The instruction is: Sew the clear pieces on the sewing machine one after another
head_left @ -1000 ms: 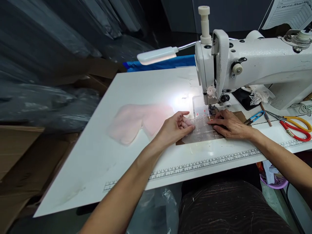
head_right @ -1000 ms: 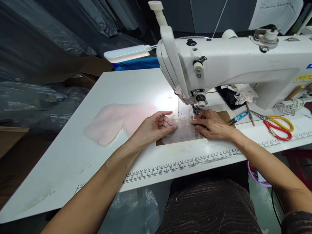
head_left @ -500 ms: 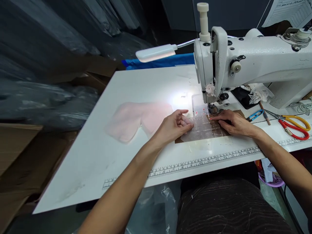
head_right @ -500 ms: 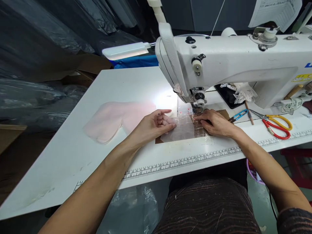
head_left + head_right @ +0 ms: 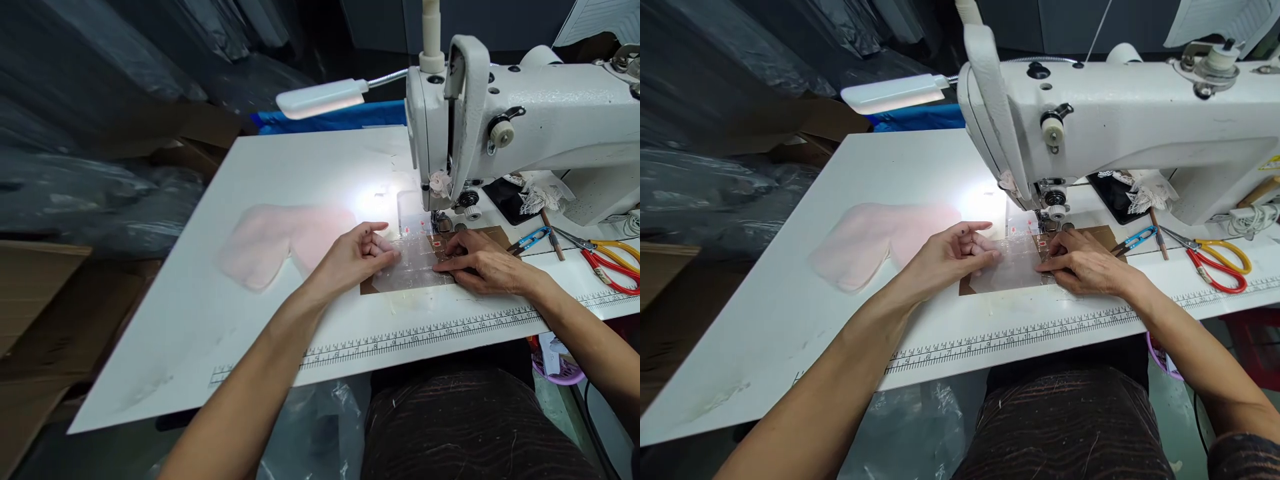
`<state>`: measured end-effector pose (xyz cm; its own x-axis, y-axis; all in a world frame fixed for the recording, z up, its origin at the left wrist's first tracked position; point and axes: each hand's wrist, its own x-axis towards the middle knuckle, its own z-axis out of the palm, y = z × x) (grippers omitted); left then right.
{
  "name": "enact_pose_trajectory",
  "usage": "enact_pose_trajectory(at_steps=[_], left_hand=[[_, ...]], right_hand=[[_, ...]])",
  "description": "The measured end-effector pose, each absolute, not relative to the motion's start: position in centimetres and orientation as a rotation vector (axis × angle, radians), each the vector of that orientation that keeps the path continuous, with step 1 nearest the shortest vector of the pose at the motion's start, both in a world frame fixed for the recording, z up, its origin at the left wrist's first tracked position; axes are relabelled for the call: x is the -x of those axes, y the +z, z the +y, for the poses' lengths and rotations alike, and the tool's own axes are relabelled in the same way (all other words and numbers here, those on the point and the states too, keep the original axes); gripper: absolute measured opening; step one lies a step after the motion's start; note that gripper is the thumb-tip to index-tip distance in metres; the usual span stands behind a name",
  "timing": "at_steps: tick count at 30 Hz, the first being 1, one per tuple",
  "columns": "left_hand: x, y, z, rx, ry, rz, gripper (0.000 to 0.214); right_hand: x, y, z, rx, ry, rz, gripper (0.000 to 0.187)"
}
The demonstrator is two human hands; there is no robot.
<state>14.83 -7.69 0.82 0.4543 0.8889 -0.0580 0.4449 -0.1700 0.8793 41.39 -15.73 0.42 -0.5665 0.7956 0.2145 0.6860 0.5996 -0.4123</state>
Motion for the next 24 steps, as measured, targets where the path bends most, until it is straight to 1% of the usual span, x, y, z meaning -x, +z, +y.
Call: enact_pose_trajectory(at_steps=[3,5,6,9,11,14,17,24], left_hand=[[-15.0,0.7,-7.4,-2.166,0.853,1.150,0.034],[-15.5,0.7,-7.2,-2.533,0.950,0.987,0.024],[-15.9,0.6,-7.1,-2.713,0.934,0.844,0.023],[-17.2,0.6,-6.6,-3.085,0.749,0.452,0.027],[-17.8,0.6,-6.3,-3.195,0.605,0.357,0.031],[-18.2,0.6,-6.0,-3.260,0.401,0.364,0.037],[-18.7,0.6,-5.5,-3.282,0.271,0.422,0.039],[-19.8,1.0,-3.6,-3.191,0.192,0.532,0.043]], right_hand=[[-41.3,0.4,-15.8,1.193,0.379,-2.451,0.036],[-41.3,0.3,-15.9,1.189,0.368,-2.454,0.036],[-41.2,0.3,-15.9,1.190,0.362,-2.456,0.036],[-41.2,0.2,-15.9,1.198,0.348,-2.455,0.036],[-41.2,0.2,-16.0,1.203,0.344,-2.449,0.035],[-41.2,0.3,-16.1,1.194,0.350,-2.445,0.034],[-41.3,0.3,-15.9,1.205,0.353,-2.421,0.034],[-41.1,-0.5,-15.2,1.307,0.288,-2.305,0.036]])
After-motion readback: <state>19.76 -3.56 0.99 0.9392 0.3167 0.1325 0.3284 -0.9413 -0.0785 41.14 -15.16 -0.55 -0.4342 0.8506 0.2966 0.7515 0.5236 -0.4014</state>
